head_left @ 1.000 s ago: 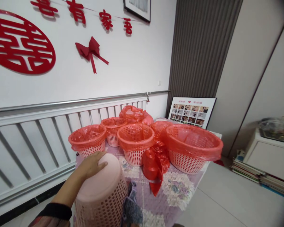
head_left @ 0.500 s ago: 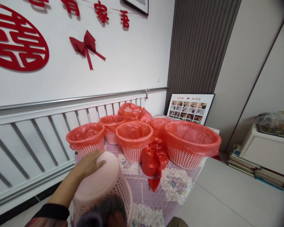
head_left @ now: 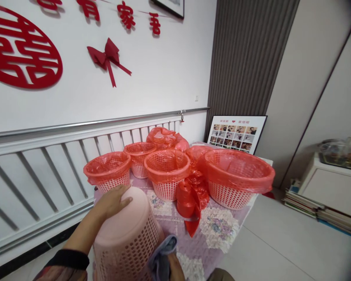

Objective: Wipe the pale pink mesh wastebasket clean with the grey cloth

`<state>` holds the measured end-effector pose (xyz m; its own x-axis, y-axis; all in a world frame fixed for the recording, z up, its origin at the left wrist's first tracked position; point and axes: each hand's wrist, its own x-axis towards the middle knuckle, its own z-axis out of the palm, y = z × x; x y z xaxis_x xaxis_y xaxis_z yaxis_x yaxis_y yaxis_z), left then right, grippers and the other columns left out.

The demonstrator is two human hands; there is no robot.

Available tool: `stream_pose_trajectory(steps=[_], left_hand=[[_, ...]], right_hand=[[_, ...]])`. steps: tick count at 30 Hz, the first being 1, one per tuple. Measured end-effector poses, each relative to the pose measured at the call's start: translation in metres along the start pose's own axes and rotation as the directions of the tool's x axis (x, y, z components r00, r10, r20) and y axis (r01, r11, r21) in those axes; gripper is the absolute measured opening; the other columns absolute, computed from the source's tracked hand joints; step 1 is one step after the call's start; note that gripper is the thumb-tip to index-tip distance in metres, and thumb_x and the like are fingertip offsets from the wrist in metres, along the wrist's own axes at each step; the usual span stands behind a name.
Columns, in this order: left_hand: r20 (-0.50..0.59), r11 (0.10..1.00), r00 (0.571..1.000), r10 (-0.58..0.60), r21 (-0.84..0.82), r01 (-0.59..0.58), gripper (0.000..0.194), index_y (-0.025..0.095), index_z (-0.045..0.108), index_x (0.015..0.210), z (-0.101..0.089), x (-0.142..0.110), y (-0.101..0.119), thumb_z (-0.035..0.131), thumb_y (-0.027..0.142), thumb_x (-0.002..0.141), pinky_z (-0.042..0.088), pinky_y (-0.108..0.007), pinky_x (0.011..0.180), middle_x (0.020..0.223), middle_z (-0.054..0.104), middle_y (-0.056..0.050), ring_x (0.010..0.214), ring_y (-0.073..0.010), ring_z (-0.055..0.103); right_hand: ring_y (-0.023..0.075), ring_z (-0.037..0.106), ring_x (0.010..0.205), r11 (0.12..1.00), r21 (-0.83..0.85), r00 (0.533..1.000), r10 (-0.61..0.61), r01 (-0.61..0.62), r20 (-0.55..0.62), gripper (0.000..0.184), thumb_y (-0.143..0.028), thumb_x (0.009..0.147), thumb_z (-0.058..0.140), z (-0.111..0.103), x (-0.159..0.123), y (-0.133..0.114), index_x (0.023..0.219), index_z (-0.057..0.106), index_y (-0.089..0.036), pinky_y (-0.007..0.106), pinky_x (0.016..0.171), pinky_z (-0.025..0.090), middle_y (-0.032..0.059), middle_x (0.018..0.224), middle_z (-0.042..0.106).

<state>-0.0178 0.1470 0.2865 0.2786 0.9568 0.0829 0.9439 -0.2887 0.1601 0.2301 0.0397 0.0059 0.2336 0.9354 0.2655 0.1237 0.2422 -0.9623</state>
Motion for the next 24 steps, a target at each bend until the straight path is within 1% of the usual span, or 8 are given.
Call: stream_pose_trajectory(steps=[2,5,9,12,15,19,22,24], left_hand=[[-0.004,1.0,1.0,0.001,-0.004,-0.001,0.076,0.013,0.042,0.151,-0.001,0.0,0.0,0.04,0.059,0.092,0.032,-0.047,0.122,0.158,0.047,-0.017,0.145,-0.0326,0.045],[-0.003,1.0,1.0,-0.003,-0.007,0.003,0.074,0.012,0.043,0.151,-0.001,0.0,0.0,0.041,0.058,0.092,0.031,-0.047,0.123,0.157,0.048,-0.017,0.146,-0.0328,0.044],[-0.002,1.0,1.0,-0.005,-0.011,0.005,0.073,0.015,0.044,0.15,0.001,0.002,-0.002,0.043,0.058,0.091,0.031,-0.046,0.122,0.157,0.049,-0.013,0.147,-0.0311,0.043],[-0.004,1.0,1.0,0.006,-0.018,-0.006,0.071,0.015,0.046,0.148,0.002,0.003,-0.003,0.044,0.056,0.091,0.035,-0.042,0.12,0.155,0.052,-0.013,0.142,-0.0285,0.049],[-0.01,1.0,1.0,0.011,-0.024,-0.011,0.069,0.016,0.046,0.148,0.003,0.004,-0.004,0.043,0.055,0.092,0.036,-0.041,0.119,0.153,0.053,-0.014,0.14,-0.0277,0.051],[-0.009,1.0,1.0,0.007,-0.026,-0.007,0.071,0.017,0.045,0.149,0.002,0.003,-0.003,0.044,0.058,0.091,0.034,-0.044,0.12,0.156,0.051,-0.014,0.142,-0.0296,0.049],[-0.006,1.0,1.0,-0.005,-0.026,0.004,0.071,0.017,0.044,0.15,0.002,0.002,-0.002,0.043,0.057,0.091,0.032,-0.048,0.122,0.158,0.048,-0.014,0.145,-0.0318,0.045],[-0.006,1.0,1.0,-0.007,-0.025,0.007,0.072,0.015,0.044,0.15,0.002,0.002,-0.002,0.042,0.057,0.091,0.031,-0.049,0.122,0.158,0.047,-0.015,0.146,-0.0327,0.044]], right_hand=[[0.0387,0.067,0.116,0.999,-0.001,0.999,0.047,-0.047,-0.028,0.046,-0.036,0.069,0.065,0.0,0.015,-0.004,0.11,0.077,-0.019,0.056,0.107,0.048,0.0154,0.119,0.075],[0.0335,0.063,0.124,0.997,0.005,0.997,0.072,-0.072,-0.008,0.049,-0.035,0.077,0.061,0.011,0.037,-0.045,0.121,0.07,-0.016,0.05,0.11,0.048,0.0156,0.128,0.071],[0.0269,0.054,0.135,0.988,0.059,0.988,-0.147,0.144,0.037,0.049,-0.026,0.088,0.055,0.033,0.05,-0.129,0.137,0.057,-0.02,0.045,0.114,0.044,0.0137,0.143,0.06],[0.0268,0.05,0.137,0.913,0.076,0.913,-0.405,0.401,0.043,0.053,-0.016,0.082,0.055,0.042,0.047,-0.158,0.134,0.057,-0.025,0.048,0.116,0.041,0.0103,0.144,0.056],[0.028,0.05,0.138,0.897,0.068,0.899,-0.438,0.437,0.002,0.054,-0.017,0.083,0.053,0.045,0.042,-0.137,0.136,0.056,-0.025,0.051,0.115,0.042,0.0114,0.145,0.056],[0.0301,0.059,0.13,0.997,0.027,0.997,-0.069,0.07,-0.021,0.045,-0.038,0.089,0.055,0.036,0.04,-0.062,0.129,0.065,-0.019,0.052,0.113,0.044,0.0151,0.136,0.066],[0.0366,0.067,0.117,0.991,0.004,0.988,0.137,-0.137,-0.065,0.05,-0.055,0.076,0.062,0.023,0.039,-0.015,0.108,0.075,-0.019,0.055,0.106,0.049,0.0163,0.119,0.075],[0.0377,0.071,0.108,0.982,-0.002,0.979,0.186,-0.186,-0.08,0.048,-0.058,0.071,0.064,0.017,0.041,-0.006,0.096,0.077,-0.02,0.054,0.1,0.053,0.0155,0.107,0.078]])
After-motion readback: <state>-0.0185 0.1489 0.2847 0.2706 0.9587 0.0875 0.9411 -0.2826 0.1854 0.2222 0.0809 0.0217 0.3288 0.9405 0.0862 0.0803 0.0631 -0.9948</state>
